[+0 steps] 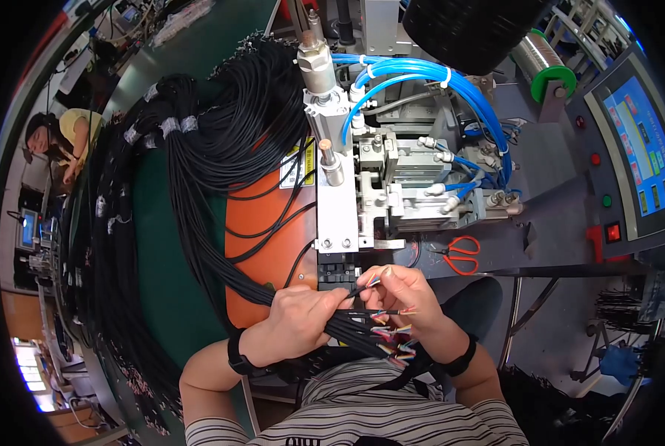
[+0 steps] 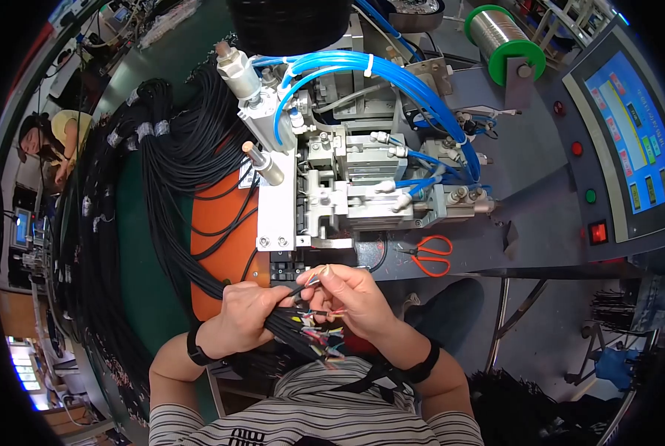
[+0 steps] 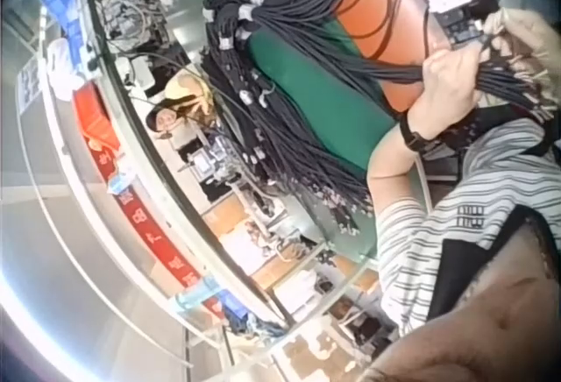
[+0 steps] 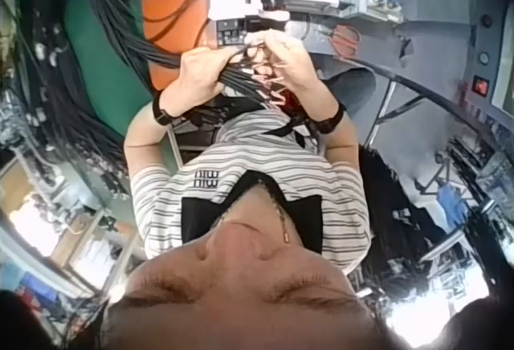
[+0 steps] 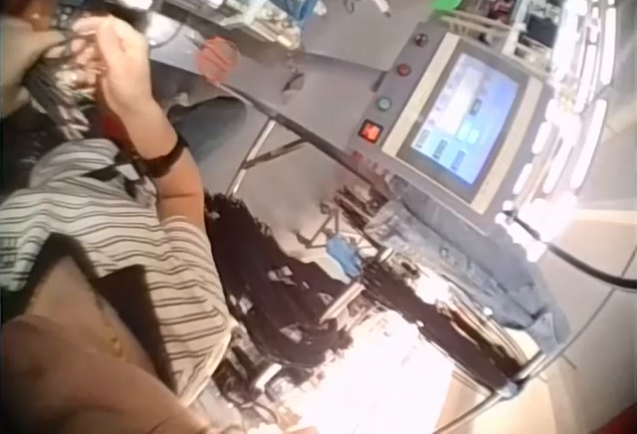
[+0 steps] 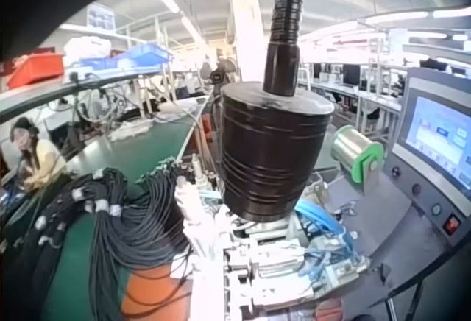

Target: The person inserts the ends of wires into a machine for processing, then removes them and sets the bundle aside before repeating the process with a new bundle.

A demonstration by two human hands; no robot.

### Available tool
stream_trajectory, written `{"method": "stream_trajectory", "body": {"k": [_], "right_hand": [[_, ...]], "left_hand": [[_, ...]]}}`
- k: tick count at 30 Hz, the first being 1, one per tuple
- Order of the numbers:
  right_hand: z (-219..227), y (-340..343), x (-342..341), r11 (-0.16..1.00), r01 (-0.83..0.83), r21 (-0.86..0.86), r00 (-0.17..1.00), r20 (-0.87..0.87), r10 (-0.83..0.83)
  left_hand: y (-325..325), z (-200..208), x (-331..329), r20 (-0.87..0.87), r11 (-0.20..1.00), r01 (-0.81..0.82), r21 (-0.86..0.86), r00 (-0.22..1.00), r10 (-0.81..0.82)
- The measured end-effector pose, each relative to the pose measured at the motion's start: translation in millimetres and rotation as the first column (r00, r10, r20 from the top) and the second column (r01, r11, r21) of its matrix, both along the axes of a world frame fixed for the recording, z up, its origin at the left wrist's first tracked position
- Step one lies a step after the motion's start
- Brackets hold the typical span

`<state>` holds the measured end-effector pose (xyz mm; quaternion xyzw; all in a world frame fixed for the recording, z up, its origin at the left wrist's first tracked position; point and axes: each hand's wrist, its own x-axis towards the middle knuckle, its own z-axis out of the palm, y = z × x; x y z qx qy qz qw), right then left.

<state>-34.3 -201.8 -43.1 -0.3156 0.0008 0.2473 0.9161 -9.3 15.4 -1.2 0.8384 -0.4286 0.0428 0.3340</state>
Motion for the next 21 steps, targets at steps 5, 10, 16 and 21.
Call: {"method": "stream_trajectory", "body": {"k": [5,10,16,21], "right_hand": [[7,-5,2,0.961,0.029,-0.275,0.959,0.279,0.051],[8,-8,4,0.977,0.094,-0.189,0.948,0.317,-0.03],[2,-1,4,0.911,0.264,-0.316,0.832,0.553,-0.05],[-7,16,0,0.814,0.369,-0.448,0.868,0.479,-0.13]], "left_hand": [[-2,0,11,-0.068,0.987,0.085,-0.137,0.993,-0.094],[0,-1,12,-0.111,0.984,0.098,-0.149,0.987,-0.115],[-1,9,16,-0.231,0.984,0.162,-0.078,0.957,-0.176],[-12,11,1,0.029,0.975,0.039,0.22,0.998,-0.047]]}}
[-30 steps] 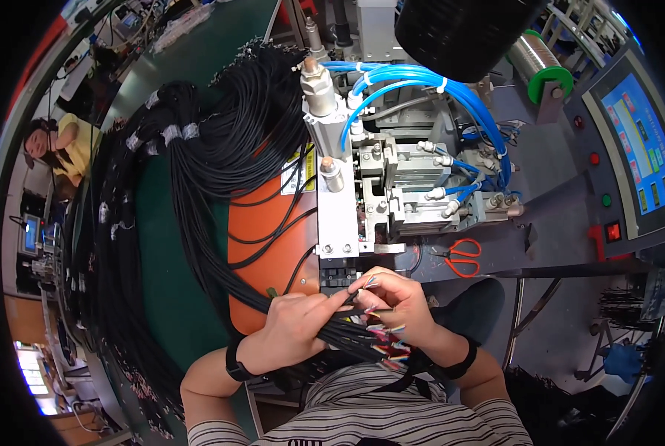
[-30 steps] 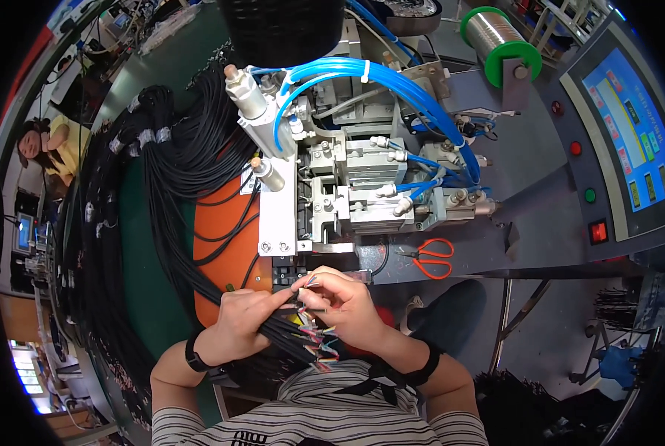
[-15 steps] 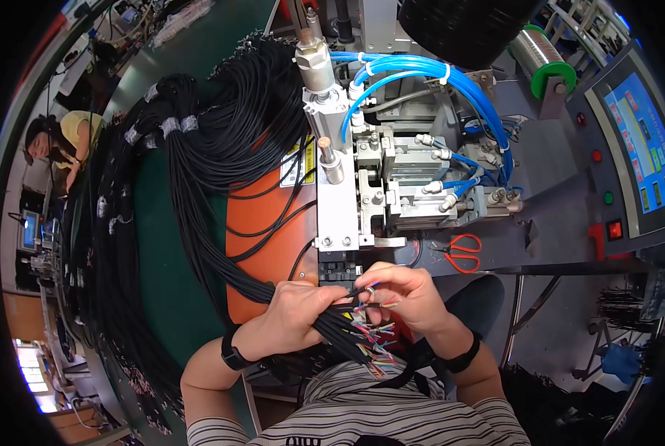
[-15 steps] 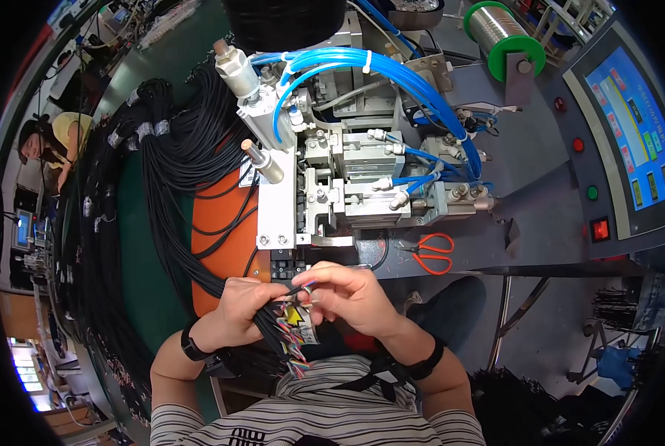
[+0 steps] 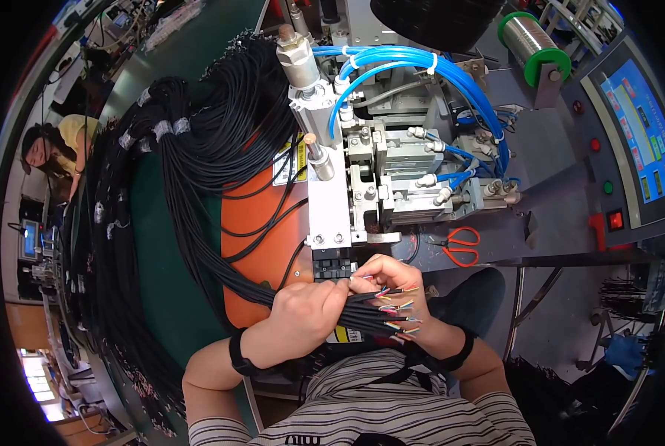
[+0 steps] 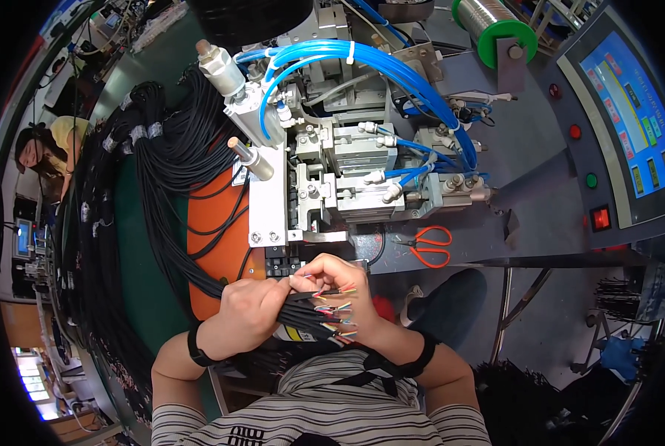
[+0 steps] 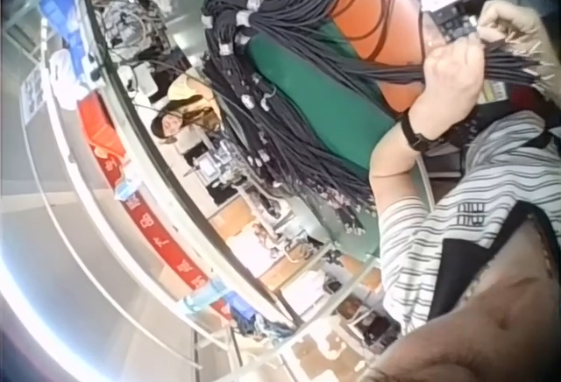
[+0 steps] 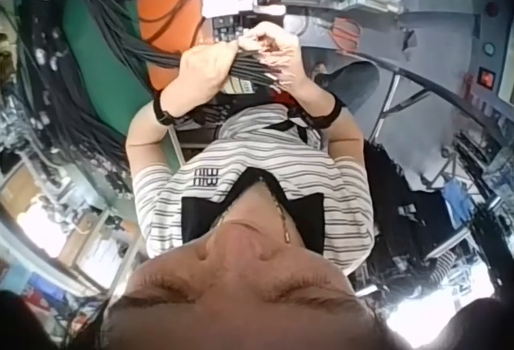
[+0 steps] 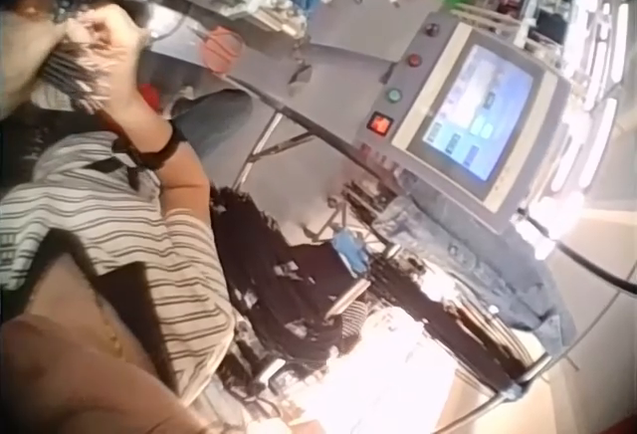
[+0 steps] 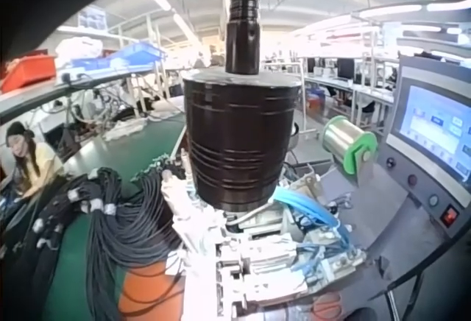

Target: The person inserts the ends of wires into a machine for processing, then removes them and sets the bundle aside before repeating the process with a new bundle.

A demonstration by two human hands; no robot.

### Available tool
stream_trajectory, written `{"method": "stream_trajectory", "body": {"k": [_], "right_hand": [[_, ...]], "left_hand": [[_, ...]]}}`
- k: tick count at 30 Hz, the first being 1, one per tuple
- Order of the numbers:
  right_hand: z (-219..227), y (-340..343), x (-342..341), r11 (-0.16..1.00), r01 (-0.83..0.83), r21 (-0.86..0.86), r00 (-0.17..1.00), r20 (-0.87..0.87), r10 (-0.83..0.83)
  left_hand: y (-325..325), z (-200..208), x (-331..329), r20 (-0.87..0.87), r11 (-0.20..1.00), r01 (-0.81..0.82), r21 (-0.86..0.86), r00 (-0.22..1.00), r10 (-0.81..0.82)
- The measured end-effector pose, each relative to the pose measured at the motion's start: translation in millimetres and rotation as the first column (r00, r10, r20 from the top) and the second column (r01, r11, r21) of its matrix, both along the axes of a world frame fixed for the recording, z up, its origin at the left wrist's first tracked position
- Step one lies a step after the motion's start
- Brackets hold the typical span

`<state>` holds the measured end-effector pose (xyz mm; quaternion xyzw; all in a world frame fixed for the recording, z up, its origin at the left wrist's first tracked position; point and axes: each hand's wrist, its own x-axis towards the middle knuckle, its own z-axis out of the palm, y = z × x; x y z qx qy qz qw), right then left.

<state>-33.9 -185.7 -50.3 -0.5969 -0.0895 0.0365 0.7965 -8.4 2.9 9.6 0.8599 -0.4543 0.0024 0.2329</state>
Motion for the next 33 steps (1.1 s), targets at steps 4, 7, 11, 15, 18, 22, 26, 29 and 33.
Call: {"method": "stream_trajectory", "body": {"k": [4,7,11,15,18,22,26,29,33], "right_hand": [[10,1,-4,0.982,0.078,0.173,0.996,-0.046,-0.071],[11,-4,-3,0.936,0.24,-0.258,0.954,0.243,-0.177],[14,-5,-1,0.915,0.291,-0.28,0.911,0.374,-0.175],[19,-6,0,0.882,0.308,-0.357,0.896,0.422,-0.142],[22,-7,3,0.914,0.26,-0.311,0.916,0.378,-0.132],[28,-9,4,0.922,0.242,-0.301,0.925,0.358,-0.126],[27,-8,6,0.905,0.271,-0.328,0.915,0.381,-0.136],[28,-8,5,0.897,0.28,-0.341,0.915,0.378,-0.142],[28,-9,5,0.89,0.274,-0.365,0.922,0.361,-0.136]], "left_hand": [[4,-7,0,0.092,0.998,-0.032,-0.045,0.995,0.037],[4,-7,3,0.05,0.993,-0.025,-0.111,0.998,0.031],[4,-8,9,-0.066,0.985,-0.01,-0.174,0.998,-0.001],[8,-8,15,-0.227,0.976,-0.025,-0.218,0.974,-0.026],[10,-6,20,-0.358,0.963,-0.051,-0.266,0.932,-0.05],[10,2,24,-0.532,0.961,-0.099,-0.258,0.845,-0.056],[9,2,25,-0.59,0.962,-0.125,-0.244,0.806,-0.045],[8,5,25,-0.569,0.96,-0.117,-0.253,0.821,-0.05],[7,2,24,-0.558,0.957,-0.126,-0.26,0.829,-0.043]]}}
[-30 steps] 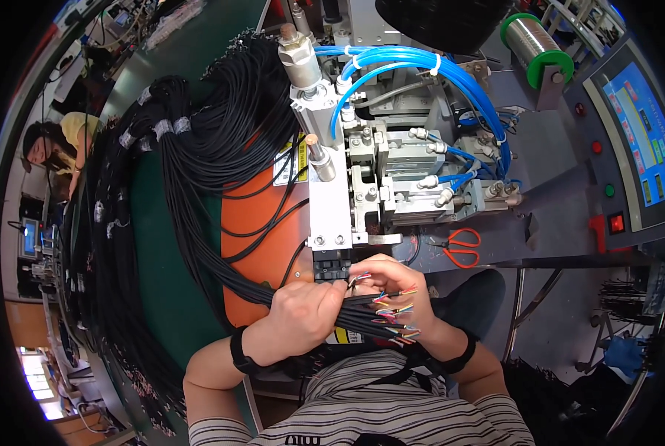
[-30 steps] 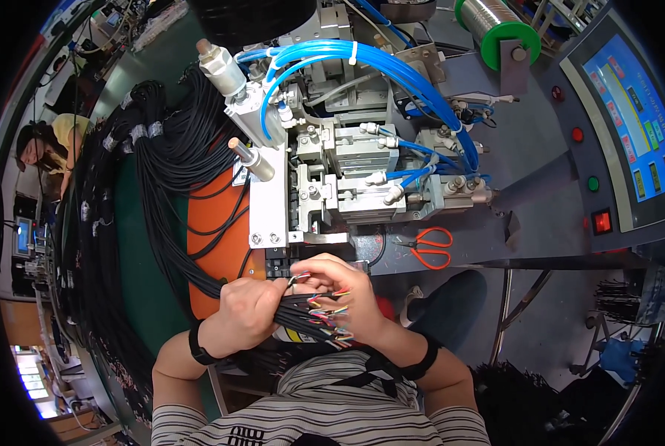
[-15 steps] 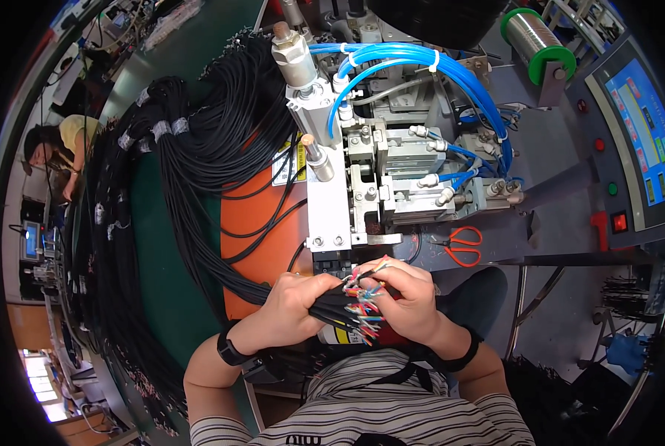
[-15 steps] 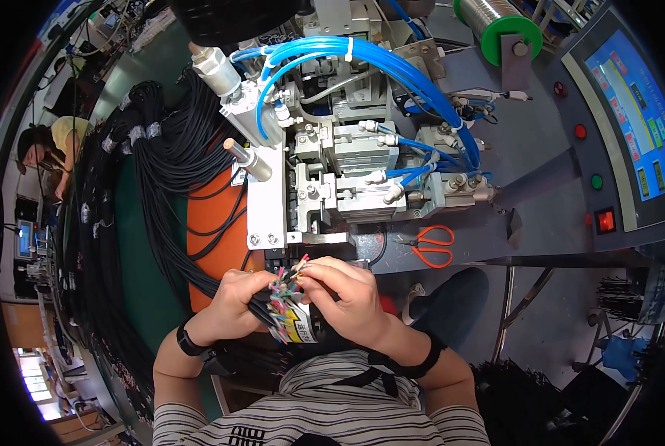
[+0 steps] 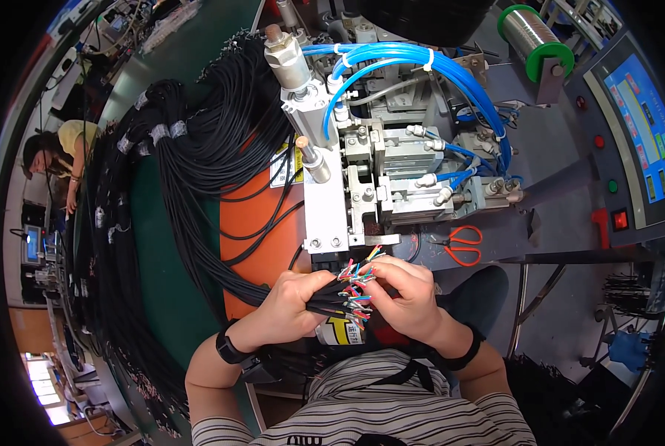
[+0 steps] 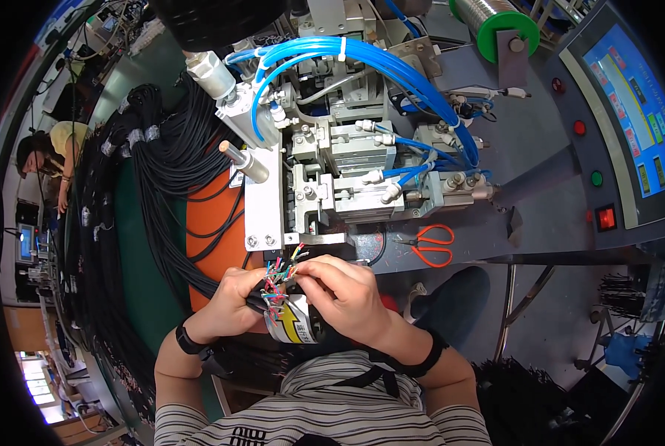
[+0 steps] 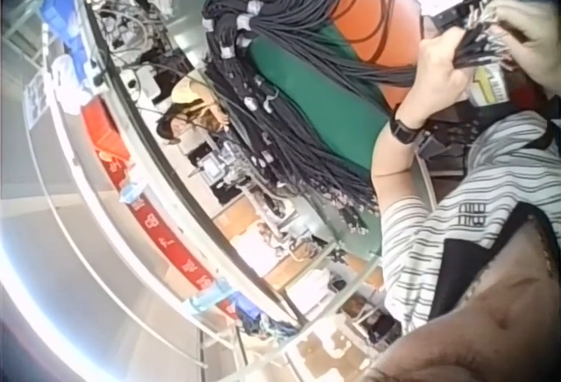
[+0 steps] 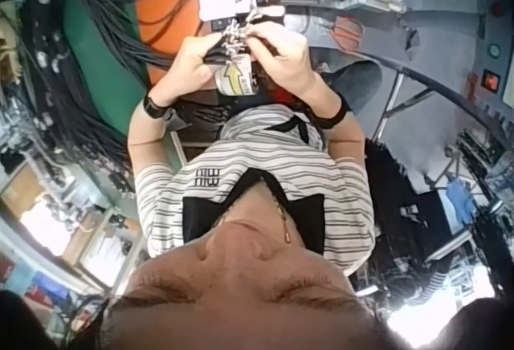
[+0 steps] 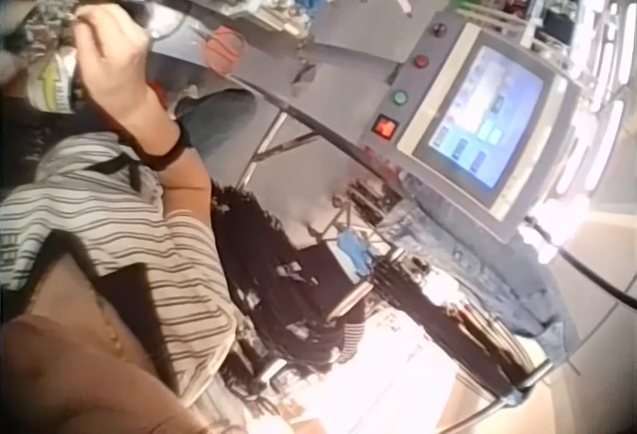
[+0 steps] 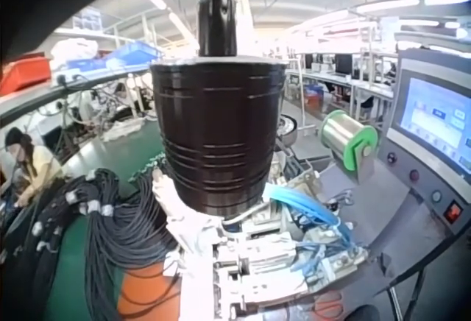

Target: The person inserts the ends of wires into a machine for processing, then removes them and sets the bundle aside before repeating the process with a new bundle.

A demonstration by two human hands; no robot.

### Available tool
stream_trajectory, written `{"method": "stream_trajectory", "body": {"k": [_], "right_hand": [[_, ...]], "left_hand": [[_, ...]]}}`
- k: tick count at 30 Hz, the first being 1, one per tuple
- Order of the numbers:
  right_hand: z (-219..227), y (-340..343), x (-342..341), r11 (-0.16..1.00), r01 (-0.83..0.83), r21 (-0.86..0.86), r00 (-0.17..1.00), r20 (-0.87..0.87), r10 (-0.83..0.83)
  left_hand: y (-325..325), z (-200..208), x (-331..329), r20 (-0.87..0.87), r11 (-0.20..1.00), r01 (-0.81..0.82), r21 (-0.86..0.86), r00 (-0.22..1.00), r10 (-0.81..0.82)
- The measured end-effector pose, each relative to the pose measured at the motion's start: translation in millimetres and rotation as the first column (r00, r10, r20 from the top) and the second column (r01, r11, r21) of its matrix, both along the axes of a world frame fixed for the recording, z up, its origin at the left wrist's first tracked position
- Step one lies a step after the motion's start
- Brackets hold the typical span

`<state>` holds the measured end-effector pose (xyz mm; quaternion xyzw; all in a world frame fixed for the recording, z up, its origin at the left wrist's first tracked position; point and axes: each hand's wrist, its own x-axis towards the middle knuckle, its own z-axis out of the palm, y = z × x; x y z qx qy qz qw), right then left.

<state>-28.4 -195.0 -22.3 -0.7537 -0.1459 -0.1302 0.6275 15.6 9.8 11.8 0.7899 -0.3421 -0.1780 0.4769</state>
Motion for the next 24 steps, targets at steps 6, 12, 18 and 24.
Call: {"method": "stream_trajectory", "body": {"k": [6,12,18,24], "right_hand": [[-2,2,0,0.999,0.032,-0.026,0.999,0.005,-0.032],[-4,-6,-1,0.99,-0.129,0.054,0.964,-0.227,0.138],[-2,-7,1,0.982,-0.169,0.088,0.973,-0.144,0.18],[-4,-4,0,0.993,-0.113,0.032,0.987,-0.115,0.116]], "left_hand": [[-2,-7,-6,0.137,0.998,-0.02,0.063,0.991,0.011],[-8,-13,-18,0.538,0.99,-0.091,0.108,0.843,0.019],[-7,-10,-15,0.5,0.992,-0.066,0.106,0.866,0.004],[-9,-13,-15,0.474,0.995,-0.064,0.076,0.881,0.02]]}}
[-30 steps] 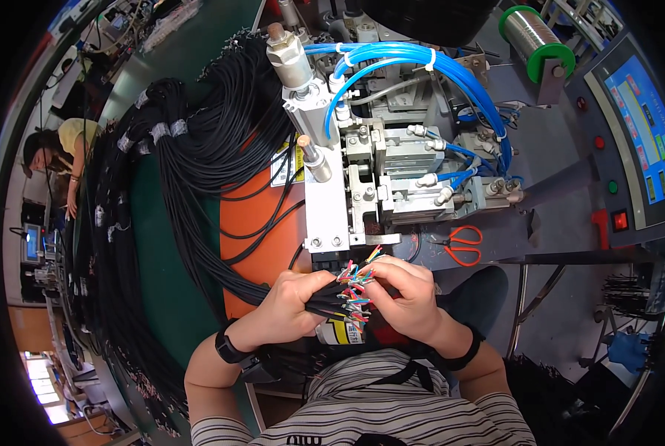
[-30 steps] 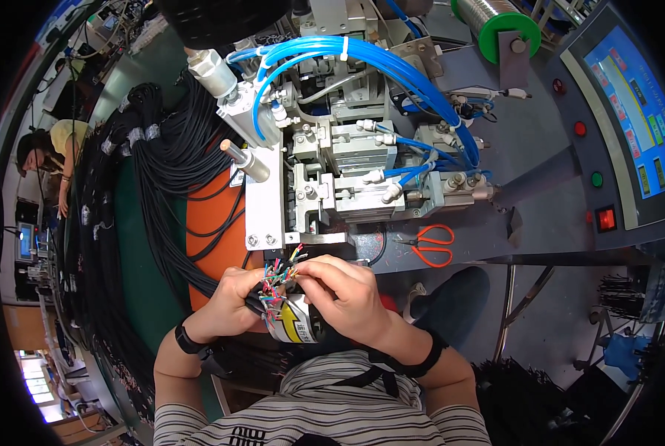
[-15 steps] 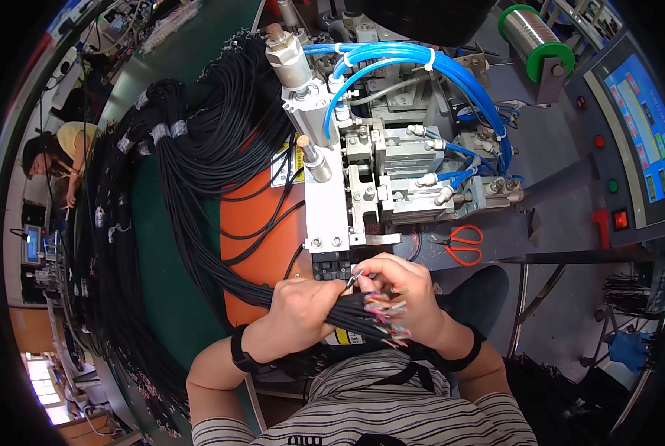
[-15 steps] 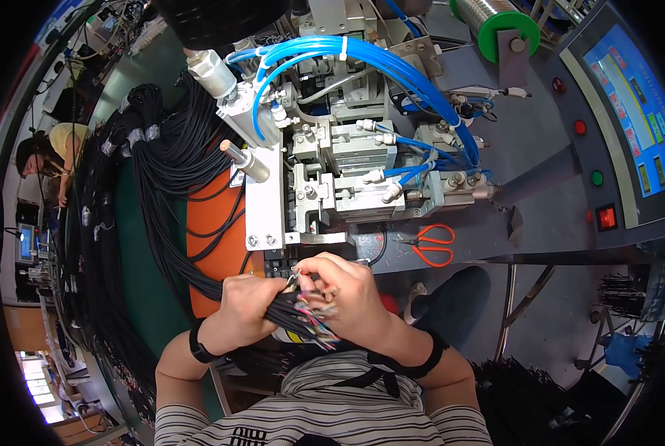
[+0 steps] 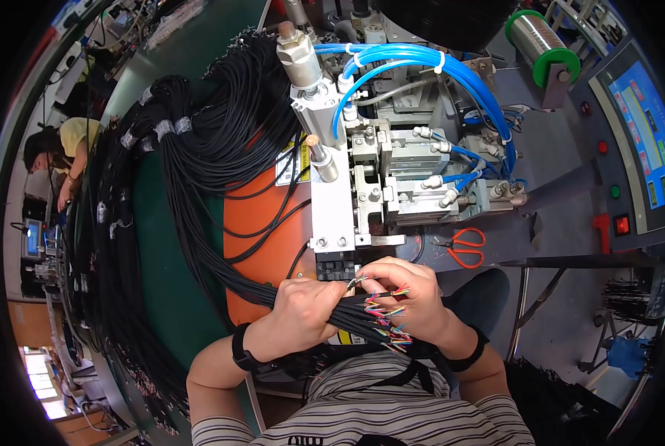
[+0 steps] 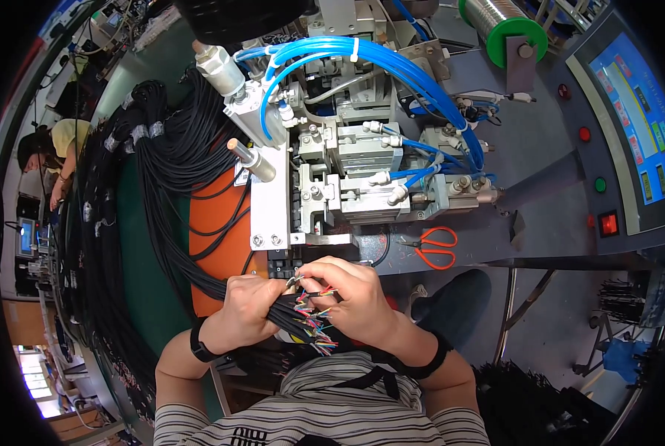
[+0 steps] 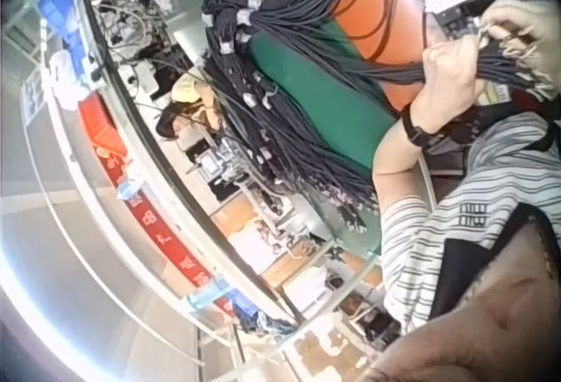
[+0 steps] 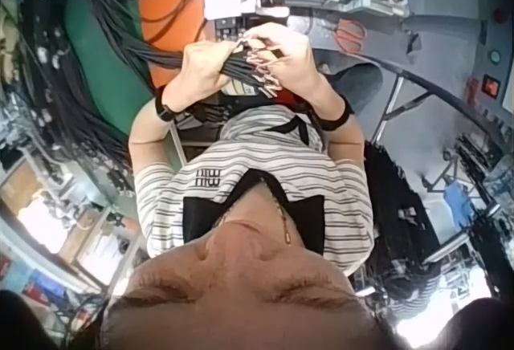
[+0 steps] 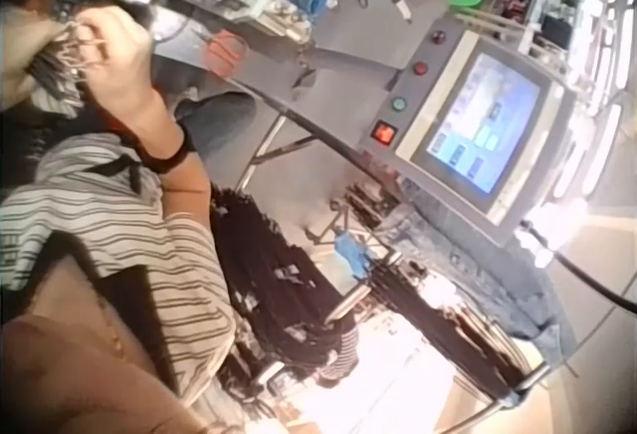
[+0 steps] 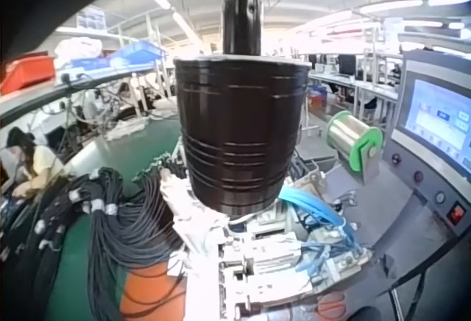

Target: The person inserts the ends of wires into a machine for processing, then removes them and sets the bundle aside before repeating the process with a new bundle.

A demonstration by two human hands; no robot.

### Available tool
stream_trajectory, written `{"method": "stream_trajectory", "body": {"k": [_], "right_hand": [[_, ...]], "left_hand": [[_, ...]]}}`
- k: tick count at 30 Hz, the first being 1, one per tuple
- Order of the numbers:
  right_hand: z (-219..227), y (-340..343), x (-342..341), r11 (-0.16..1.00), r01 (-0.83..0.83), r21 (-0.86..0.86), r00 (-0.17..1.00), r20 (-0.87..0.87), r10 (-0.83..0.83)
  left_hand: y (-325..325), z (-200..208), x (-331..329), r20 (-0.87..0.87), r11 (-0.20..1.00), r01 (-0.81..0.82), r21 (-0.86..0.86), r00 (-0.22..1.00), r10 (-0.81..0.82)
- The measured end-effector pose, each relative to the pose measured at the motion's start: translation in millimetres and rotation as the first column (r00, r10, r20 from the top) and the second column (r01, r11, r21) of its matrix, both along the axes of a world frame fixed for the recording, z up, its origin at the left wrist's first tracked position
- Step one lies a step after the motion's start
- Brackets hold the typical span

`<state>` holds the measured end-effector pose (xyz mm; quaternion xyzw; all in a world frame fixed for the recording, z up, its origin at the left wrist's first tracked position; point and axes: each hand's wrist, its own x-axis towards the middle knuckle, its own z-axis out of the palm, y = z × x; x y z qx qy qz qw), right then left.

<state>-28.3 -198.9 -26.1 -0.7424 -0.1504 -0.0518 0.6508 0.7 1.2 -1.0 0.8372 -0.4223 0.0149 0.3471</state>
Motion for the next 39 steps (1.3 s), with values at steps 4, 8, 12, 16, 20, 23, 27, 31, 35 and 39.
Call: {"method": "stream_trajectory", "body": {"k": [4,8,12,16,20,23,27,31,35,39], "right_hand": [[0,0,0,0.995,0.042,-0.091,0.996,0.08,-0.035],[2,0,-2,0.998,0.034,-0.058,0.999,-0.02,-0.035],[-11,10,-8,0.984,0.051,0.168,0.978,-0.207,-0.016],[-19,19,-11,0.923,0.158,0.35,0.979,-0.178,-0.1],[-4,14,-6,0.981,0.193,0.009,0.97,0.152,-0.192],[1,3,-1,0.991,0.109,-0.079,0.993,0.061,-0.104],[3,0,1,0.994,0.047,-0.097,0.999,-0.001,-0.047],[-2,3,1,0.961,0.185,-0.205,0.924,0.368,-0.1],[-2,-1,3,0.962,0.178,-0.21,0.915,0.395,-0.083],[2,-7,5,0.991,0.013,-0.133,0.999,0.046,-0.007]], "left_hand": [[0,-2,0,0.022,1.0,-0.012,0.024,1.0,0.012],[-1,-4,-2,0.085,0.999,-0.026,0.037,0.996,0.023],[-2,-1,-4,0.145,0.996,-0.045,0.079,0.989,0.034],[-2,1,-4,0.152,0.995,-0.057,0.085,0.987,0.043],[-1,-1,-3,0.154,0.991,-0.062,0.118,0.987,0.044],[-2,-2,-2,0.129,0.994,-0.054,0.093,0.991,0.041],[-2,-1,-1,0.088,0.994,-0.053,0.094,0.995,0.045],[-2,0,-2,0.066,0.993,-0.054,0.107,0.997,0.047],[-3,3,-3,0.067,0.987,-0.044,0.155,0.997,0.034],[-2,5,-4,0.082,0.978,-0.024,0.207,0.997,0.007]]}}
